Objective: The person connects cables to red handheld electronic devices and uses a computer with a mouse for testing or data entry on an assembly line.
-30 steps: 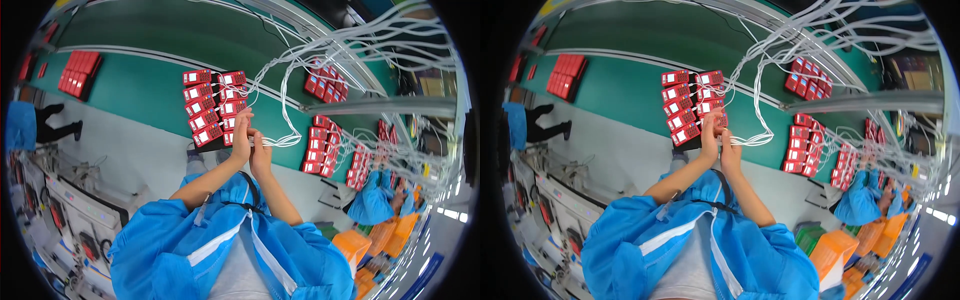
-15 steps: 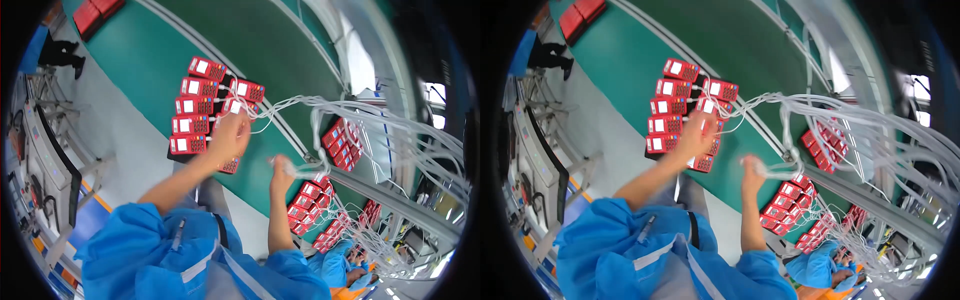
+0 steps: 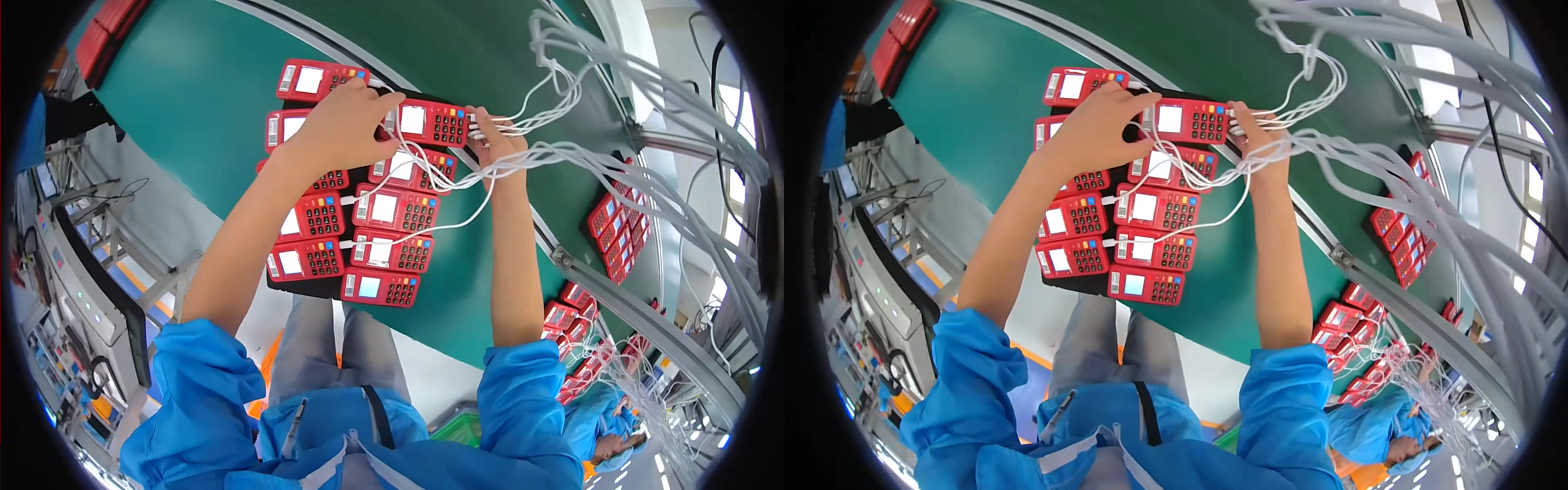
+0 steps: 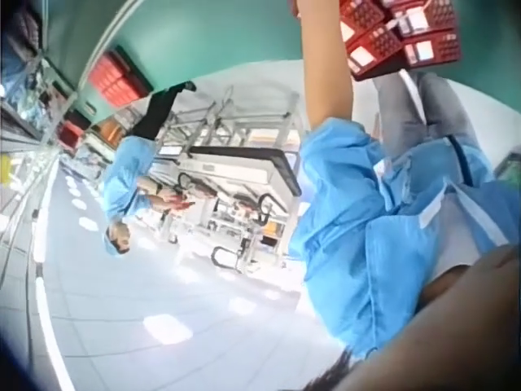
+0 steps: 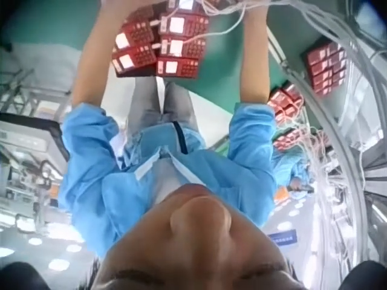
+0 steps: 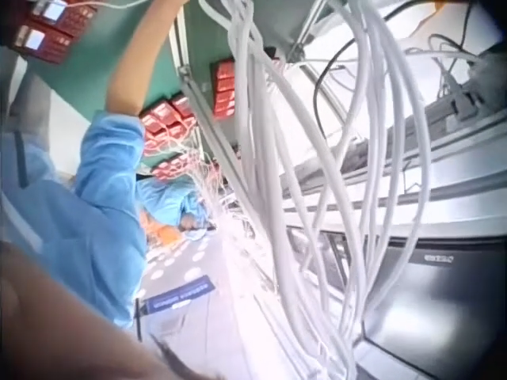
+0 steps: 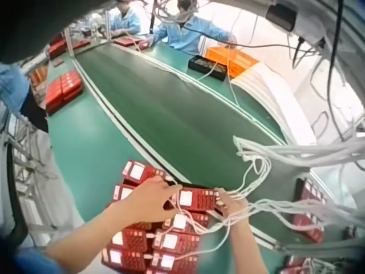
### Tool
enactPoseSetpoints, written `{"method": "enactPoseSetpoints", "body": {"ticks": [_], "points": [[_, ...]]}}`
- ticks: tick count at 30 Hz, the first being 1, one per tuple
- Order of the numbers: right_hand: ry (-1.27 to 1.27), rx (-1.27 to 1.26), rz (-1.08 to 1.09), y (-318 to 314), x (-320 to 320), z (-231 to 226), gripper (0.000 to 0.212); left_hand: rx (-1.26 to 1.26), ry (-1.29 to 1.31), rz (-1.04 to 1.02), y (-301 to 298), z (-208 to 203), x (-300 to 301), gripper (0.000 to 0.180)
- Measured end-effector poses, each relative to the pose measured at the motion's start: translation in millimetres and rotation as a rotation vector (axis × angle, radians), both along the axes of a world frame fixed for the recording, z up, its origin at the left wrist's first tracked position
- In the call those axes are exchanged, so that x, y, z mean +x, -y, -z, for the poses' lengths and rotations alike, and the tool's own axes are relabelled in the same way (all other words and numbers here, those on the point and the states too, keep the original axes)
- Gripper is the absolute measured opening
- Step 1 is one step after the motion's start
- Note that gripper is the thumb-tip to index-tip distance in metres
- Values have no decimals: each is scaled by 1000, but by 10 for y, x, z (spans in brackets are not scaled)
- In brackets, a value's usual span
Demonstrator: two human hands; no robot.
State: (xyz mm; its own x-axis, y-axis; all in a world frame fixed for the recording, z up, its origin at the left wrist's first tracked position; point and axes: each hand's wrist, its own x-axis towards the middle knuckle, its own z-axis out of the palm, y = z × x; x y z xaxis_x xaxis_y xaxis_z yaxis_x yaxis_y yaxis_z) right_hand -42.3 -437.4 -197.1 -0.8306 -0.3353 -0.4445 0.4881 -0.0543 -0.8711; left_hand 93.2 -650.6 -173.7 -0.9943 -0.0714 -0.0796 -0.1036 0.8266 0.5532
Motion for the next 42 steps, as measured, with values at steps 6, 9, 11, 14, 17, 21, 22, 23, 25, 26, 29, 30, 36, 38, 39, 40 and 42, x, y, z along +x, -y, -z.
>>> {"method": "enactPoseSetpoints", "body": {"ticks": [6,9,11,14,17,21,22,23,25,26,29,30,36,38,39,40,42], "points": [[102,-146,49,-38,83,-13,15,0,-10,7,-18,-26,-2,66],[105,-135,68,-26,69,-20,13,19,4,13,-6,-40,-28,65],[70,-105,69,-17,62,-27,13,2,-39,12,-22,7,-26,64],[85,-175,87,10,86,-40,14,-5,-126,-4,-38,75,2,62],[64,-149,95,-10,132,-47,15,-13,-187,-34,-102,104,36,60],[61,-165,94,-26,181,-38,16,-55,-200,-52,-133,102,60,57],[65,-154,112,-5,172,-30,16,-53,-198,-51,-126,106,58,57],[70,-145,130,27,163,-27,17,-48,-199,-49,-108,114,53,57],[71,-152,132,47,169,-54,17,-44,-197,-47,-105,126,55,57],[61,-135,127,39,160,-58,17,-38,-215,-47,-120,131,53,57],[41,-138,124,16,147,-12,17,-36,-228,-51,-152,131,53,57],[42,-153,136,21,152,1,17,-40,-225,-57,-162,128,50,57],[99,-208,154,78,201,-5,17,-28,-254,-52,-150,154,49,57],[106,-203,148,65,214,-7,16,-26,-250,-55,-165,164,57,56],[106,-203,146,71,207,-17,16,-22,-246,-56,-176,168,57,55],[103,-213,150,83,192,-25,16,-22,-246,-58,-184,172,52,55],[127,-219,137,92,194,-48,17,-3,-256,-75,-184,189,49,58]]}}
